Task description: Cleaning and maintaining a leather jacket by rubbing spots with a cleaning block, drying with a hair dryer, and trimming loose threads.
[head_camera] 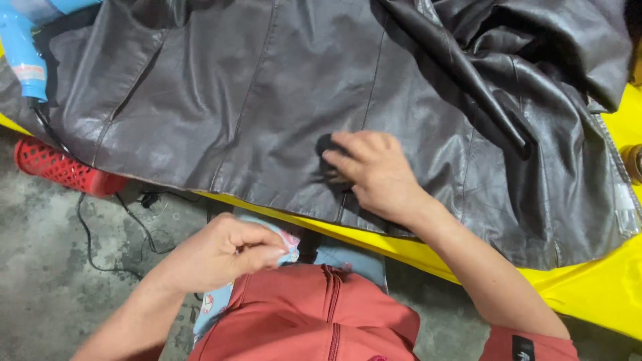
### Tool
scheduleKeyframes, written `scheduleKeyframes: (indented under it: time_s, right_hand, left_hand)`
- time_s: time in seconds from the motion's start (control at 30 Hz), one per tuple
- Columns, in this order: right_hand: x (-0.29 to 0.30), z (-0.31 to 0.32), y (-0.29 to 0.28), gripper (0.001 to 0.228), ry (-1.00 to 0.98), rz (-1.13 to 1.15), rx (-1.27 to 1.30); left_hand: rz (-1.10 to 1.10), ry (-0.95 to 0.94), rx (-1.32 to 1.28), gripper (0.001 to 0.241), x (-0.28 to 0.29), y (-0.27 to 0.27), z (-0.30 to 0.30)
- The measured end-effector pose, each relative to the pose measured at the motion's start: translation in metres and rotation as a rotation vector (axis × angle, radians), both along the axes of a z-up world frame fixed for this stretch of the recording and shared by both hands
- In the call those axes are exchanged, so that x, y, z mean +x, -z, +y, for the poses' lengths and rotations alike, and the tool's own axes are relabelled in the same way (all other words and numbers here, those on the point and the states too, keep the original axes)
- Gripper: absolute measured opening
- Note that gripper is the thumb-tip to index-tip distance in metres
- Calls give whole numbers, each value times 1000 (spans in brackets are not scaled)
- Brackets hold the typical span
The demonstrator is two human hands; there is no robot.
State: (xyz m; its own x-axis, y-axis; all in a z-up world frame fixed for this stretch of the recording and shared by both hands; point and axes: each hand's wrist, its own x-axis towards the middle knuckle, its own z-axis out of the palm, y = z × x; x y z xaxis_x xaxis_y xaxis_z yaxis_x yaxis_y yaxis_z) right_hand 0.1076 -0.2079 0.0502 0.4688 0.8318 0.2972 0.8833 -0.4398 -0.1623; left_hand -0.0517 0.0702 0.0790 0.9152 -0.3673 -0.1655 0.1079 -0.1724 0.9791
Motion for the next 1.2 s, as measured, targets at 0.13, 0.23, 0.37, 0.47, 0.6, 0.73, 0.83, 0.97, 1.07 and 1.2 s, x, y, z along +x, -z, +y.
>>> scheduleKeyframes:
  time_s: [0.13,0.23,0.37,0.47,0.6,0.73,0.83,0.97,1.07,1.2]
  right_hand:
    - [6,6,-2,55,-131,93,85]
    - [16,-7,-2,42,-172,264,196]
    - [55,-46,25,36,-60,166,241]
    - [57,-59,22,40,64,230,221]
    - [55,-37,-5,41,241,230,7]
    - [47,34,-11,50,-21,147,166]
    - [62,72,-2,37,-155,303,158]
    - [138,67,28,35,-65,330,212]
    - [144,63,11,37,232,521,198]
    - [123,47,-14,39,219,1259,587]
  left_hand:
    - [-624,-66,176,23,42,-25,-31]
    - [-724,-12,784,58,68,20,-38]
    - [-511,46,1055,77,68,20,-27]
    - [-497,4,1124,86,54,23,-22]
    - [-503,-21,1099,86,55,26,-20]
    - [-508,-7,1100,85,55,24,-25]
    - [-517,-62,1145,88,53,30,-26]
    - [-460,-34,1144,85,52,27,-25]
    - [-378,62,1128,90,53,11,-23]
    - [-248,254,1135,76,82,-23,-13]
